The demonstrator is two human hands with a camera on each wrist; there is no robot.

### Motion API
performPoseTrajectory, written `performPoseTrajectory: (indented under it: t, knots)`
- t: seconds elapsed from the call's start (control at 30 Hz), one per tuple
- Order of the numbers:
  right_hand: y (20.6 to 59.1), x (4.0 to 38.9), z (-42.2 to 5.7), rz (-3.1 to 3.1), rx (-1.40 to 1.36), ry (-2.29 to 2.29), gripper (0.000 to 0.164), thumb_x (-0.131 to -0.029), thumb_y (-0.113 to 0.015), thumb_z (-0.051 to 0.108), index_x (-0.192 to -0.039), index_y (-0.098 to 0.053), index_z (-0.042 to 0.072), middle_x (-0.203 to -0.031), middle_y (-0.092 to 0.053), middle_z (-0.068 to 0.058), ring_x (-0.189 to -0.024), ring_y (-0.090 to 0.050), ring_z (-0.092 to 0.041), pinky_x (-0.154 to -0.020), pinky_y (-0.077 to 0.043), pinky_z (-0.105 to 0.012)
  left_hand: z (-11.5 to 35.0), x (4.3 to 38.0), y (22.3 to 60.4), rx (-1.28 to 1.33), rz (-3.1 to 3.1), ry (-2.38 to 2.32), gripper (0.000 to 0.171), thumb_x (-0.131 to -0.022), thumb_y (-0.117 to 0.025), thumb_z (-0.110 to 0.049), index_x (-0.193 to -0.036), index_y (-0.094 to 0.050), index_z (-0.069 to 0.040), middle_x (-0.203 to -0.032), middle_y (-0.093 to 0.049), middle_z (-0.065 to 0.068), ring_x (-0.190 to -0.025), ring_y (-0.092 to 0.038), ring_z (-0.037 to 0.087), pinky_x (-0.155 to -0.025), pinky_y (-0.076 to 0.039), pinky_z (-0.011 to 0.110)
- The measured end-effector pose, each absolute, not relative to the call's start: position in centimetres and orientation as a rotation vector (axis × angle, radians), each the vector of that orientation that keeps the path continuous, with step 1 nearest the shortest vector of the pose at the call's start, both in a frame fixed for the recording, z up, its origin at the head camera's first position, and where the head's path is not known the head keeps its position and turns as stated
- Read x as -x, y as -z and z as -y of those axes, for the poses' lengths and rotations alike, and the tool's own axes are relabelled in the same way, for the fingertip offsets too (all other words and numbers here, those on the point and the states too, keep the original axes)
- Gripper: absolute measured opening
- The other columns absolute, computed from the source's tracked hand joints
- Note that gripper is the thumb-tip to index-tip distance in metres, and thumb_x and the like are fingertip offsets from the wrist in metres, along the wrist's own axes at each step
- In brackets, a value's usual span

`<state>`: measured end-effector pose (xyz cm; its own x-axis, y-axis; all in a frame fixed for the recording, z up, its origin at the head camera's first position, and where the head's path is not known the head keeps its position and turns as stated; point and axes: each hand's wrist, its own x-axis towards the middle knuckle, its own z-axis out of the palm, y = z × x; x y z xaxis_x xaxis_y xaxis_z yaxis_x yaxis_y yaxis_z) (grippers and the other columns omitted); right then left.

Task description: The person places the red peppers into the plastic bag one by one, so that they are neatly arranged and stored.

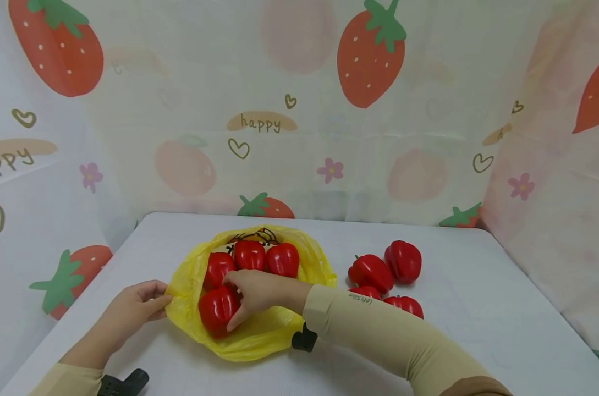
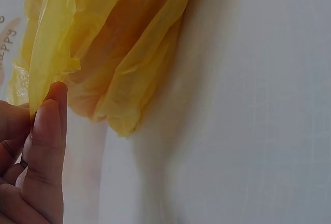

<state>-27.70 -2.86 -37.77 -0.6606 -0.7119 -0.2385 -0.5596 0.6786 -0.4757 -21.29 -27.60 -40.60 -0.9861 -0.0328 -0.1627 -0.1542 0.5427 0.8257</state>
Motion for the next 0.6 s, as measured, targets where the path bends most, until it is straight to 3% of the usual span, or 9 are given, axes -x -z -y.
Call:
performPoseTrajectory:
  t: [0.3,0.6]
  knots:
    - [35.9,28.0,1.4,-2.422,1.008,0.625,0.059,-0.068,-0.080,0.033,-0.119,-0.050,0.025,-0.106,-0.055,0.011,-0.097,-0.054,-0.006,-0.067,-0.050,-0.017,27.5,21.4,40.5,0.168,-2.640,-1.434,0.035,-0.089,-0.059,-0.031,-0.109,-0.058,-0.002,-0.102,-0.062,0.009,-0.084,-0.059,0.017,-0.076,-0.054,0.030]
    - [35.1,27.8,-0.7,-2.420,1.063,0.631,0.053,-0.070,-0.077,0.034,-0.117,-0.053,0.026,-0.112,-0.057,0.010,-0.100,-0.055,-0.004,-0.072,-0.050,-0.016,27.4,21.4,40.4,0.167,-2.624,-1.441,0.036,-0.089,-0.059,-0.031,-0.110,-0.057,-0.001,-0.102,-0.062,0.008,-0.084,-0.059,0.017,-0.075,-0.054,0.030]
